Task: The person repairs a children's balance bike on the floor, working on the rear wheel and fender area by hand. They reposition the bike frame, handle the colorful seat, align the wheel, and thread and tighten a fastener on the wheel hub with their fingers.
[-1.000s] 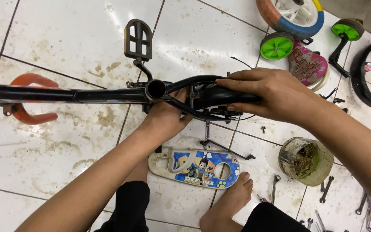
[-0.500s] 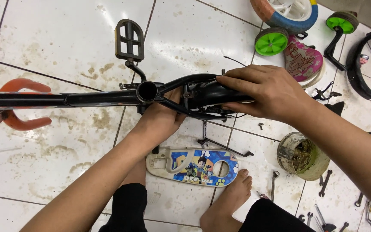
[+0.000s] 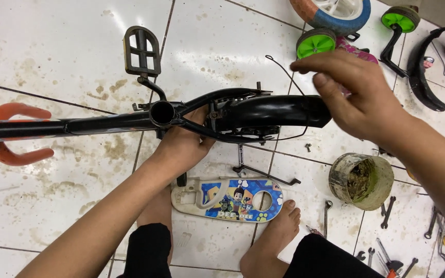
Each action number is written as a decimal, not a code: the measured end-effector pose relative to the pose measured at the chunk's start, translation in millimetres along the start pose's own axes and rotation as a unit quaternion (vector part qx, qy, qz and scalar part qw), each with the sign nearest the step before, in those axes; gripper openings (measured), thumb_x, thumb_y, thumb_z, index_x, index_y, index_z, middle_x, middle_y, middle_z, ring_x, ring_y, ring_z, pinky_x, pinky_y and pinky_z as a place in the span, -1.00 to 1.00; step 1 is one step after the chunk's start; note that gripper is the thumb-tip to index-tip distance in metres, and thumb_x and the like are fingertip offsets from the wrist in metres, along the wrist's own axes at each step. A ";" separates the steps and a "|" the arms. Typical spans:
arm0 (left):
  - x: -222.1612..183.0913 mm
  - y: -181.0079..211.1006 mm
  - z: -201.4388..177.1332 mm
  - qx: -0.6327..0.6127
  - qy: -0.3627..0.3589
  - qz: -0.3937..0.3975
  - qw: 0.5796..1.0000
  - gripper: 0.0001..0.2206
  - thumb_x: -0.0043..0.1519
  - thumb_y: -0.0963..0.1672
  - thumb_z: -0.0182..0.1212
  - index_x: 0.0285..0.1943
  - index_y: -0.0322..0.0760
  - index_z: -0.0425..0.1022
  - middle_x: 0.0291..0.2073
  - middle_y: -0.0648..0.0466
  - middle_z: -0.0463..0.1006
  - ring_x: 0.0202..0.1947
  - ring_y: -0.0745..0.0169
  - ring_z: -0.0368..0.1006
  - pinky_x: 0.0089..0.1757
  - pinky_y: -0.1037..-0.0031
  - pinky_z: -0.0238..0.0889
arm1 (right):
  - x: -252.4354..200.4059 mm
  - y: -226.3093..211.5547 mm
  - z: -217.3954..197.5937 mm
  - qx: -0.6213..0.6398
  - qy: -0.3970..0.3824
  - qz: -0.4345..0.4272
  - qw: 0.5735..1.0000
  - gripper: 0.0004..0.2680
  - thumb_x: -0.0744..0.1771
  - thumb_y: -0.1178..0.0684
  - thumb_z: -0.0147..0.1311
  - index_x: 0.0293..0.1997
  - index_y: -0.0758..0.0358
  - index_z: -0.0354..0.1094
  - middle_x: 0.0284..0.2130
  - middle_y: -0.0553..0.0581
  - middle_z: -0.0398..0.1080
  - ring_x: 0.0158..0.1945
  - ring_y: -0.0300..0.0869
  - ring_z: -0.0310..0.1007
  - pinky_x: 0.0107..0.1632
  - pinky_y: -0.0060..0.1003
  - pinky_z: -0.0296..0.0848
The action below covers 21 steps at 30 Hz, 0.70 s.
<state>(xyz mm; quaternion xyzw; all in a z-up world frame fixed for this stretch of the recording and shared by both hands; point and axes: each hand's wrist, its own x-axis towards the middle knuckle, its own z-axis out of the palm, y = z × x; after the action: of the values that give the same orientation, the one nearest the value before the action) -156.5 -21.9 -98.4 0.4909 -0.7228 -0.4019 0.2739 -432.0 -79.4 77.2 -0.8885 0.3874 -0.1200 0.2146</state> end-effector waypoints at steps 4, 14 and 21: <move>-1.6 -4.9 2.9 0.012 -0.008 -0.013 1.000 -0.37 0.10 -0.20 0.25 0.42 -0.43 0.18 0.00 -0.19 0.52 -0.21 -0.02 0.54 -0.22 0.26 0.43 | -19.7 12.5 -9.3 -0.014 0.030 0.046 0.998 -0.81 0.44 0.29 -0.09 0.15 0.56 0.39 -0.04 0.39 0.50 -0.21 0.01 0.44 -0.15 -0.15 0.39; -19.1 22.4 -15.9 -0.035 0.002 0.051 0.998 -0.35 0.18 -0.20 0.24 0.44 -0.61 0.09 0.39 -0.32 0.24 -0.13 0.01 0.58 -0.15 0.38 0.44 | -56.1 5.5 -9.9 -0.086 0.024 0.080 0.993 -0.78 0.35 0.35 0.16 0.12 0.56 0.44 0.07 0.40 0.47 -0.25 -0.05 0.44 -0.32 -0.28 0.35; -77.0 10.9 -21.6 0.014 -0.038 -0.030 0.999 -0.66 0.16 -0.10 0.30 0.09 -0.30 0.51 -0.02 0.07 0.56 -0.41 0.33 0.55 -0.42 0.52 0.38 | -128.5 23.3 12.4 0.047 0.116 0.297 0.947 -0.84 0.36 0.52 -0.06 0.05 0.72 0.28 -0.27 0.46 0.38 -0.26 0.03 0.41 -0.18 -0.25 0.41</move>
<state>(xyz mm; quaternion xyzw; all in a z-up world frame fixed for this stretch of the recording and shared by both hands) -116.5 45.1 -77.9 0.5005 -0.7230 -0.4184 0.2275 -528.4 5.1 49.2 -0.7022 0.6496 -0.1712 0.2359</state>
